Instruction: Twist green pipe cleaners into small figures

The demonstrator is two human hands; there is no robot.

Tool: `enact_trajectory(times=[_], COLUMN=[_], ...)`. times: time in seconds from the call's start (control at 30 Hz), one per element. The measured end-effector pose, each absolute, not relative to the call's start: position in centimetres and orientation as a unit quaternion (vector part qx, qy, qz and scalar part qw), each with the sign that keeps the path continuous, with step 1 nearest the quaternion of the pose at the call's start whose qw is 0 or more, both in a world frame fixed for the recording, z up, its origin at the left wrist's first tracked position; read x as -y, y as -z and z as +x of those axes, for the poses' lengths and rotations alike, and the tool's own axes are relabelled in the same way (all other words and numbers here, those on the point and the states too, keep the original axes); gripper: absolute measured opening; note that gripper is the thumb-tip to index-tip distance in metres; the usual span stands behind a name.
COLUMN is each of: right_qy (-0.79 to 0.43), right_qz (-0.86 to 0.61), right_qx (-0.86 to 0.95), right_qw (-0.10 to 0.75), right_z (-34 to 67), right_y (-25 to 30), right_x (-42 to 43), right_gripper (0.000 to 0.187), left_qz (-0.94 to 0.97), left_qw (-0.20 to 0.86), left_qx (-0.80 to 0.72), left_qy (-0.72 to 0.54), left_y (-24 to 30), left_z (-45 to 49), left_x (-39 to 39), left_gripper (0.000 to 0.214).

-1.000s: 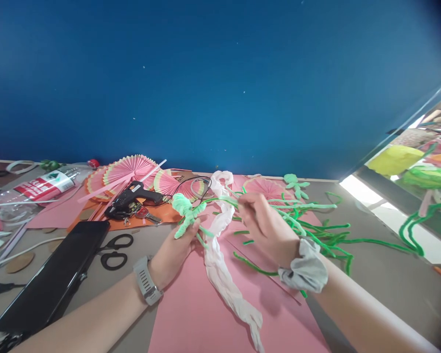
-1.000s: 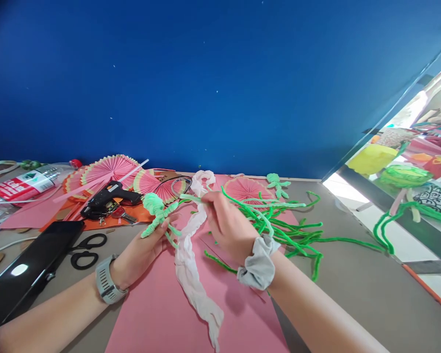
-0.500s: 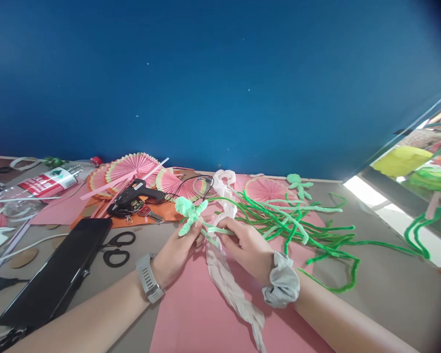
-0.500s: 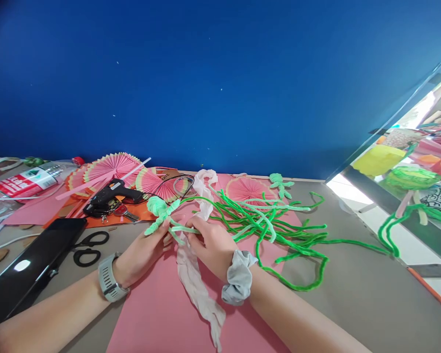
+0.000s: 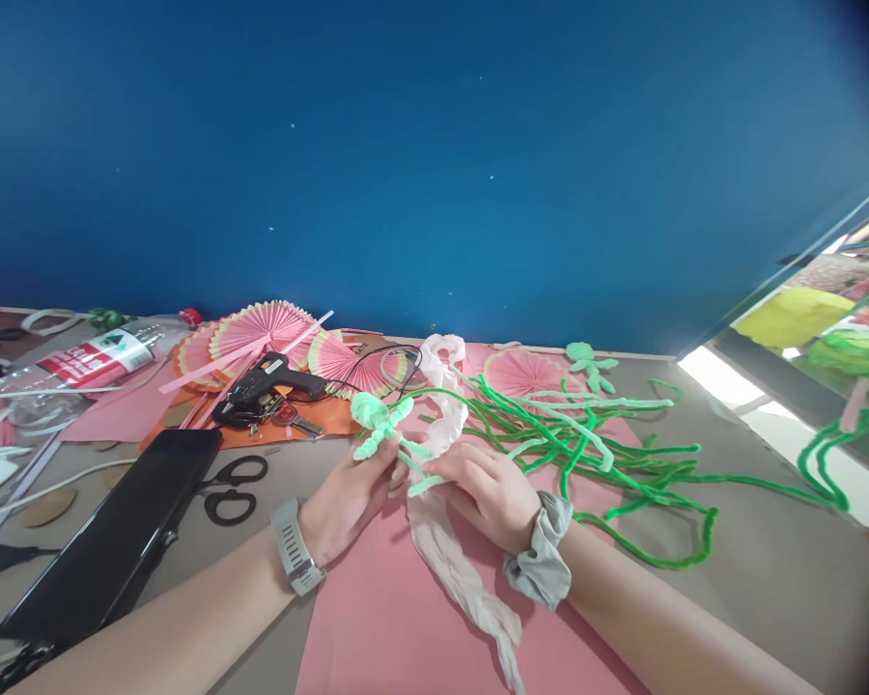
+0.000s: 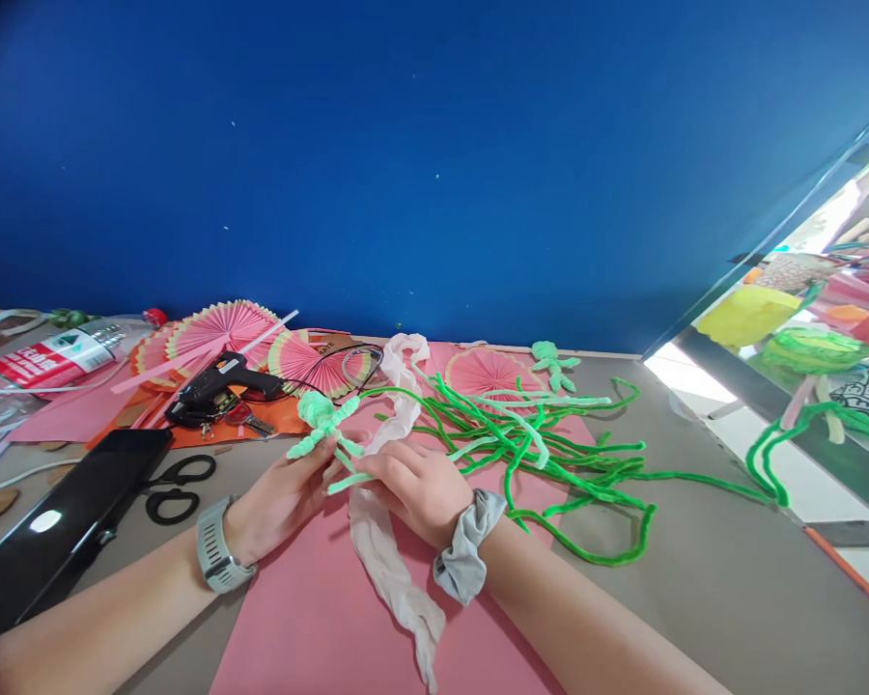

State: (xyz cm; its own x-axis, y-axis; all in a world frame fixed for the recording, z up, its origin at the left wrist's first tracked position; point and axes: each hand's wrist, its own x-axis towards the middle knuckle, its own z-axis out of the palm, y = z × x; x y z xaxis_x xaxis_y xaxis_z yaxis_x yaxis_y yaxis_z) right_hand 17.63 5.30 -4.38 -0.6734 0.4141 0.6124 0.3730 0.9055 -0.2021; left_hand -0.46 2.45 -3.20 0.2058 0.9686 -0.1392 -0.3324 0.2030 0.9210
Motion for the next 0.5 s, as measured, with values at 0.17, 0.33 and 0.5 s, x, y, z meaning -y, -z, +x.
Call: enact_trajectory(times=[0.17, 0.33, 0.5], right_qy=[-0.003, -0.037, -0.065], right_qz=[-0.178, -0.157, -0.144], right_qx=[0.920, 0.918, 0.920], right_qw=[0.348, 0.362, 0.359], right_z=[17.51, 17.32, 17.14], right_y=[3.94, 4.05, 4.16], right_x=[-5.21, -4.88, -4.63], right_gripper=[0.019, 0.021, 0.025], left_qz=[0.383, 0.439, 0.520], left_qw=[0.730, 0.681, 0.598], left_qx=[-0.320, -0.398, -0.444], left_qy=[-0.466, -0.431, -0.418], left_y=[3.48, 3.78, 3.80], left_z=[-0.46, -0.57, -0.74], left_x=[-2.34, -2.29, -2.48], left_gripper=[0.025, 0.022, 0.029])
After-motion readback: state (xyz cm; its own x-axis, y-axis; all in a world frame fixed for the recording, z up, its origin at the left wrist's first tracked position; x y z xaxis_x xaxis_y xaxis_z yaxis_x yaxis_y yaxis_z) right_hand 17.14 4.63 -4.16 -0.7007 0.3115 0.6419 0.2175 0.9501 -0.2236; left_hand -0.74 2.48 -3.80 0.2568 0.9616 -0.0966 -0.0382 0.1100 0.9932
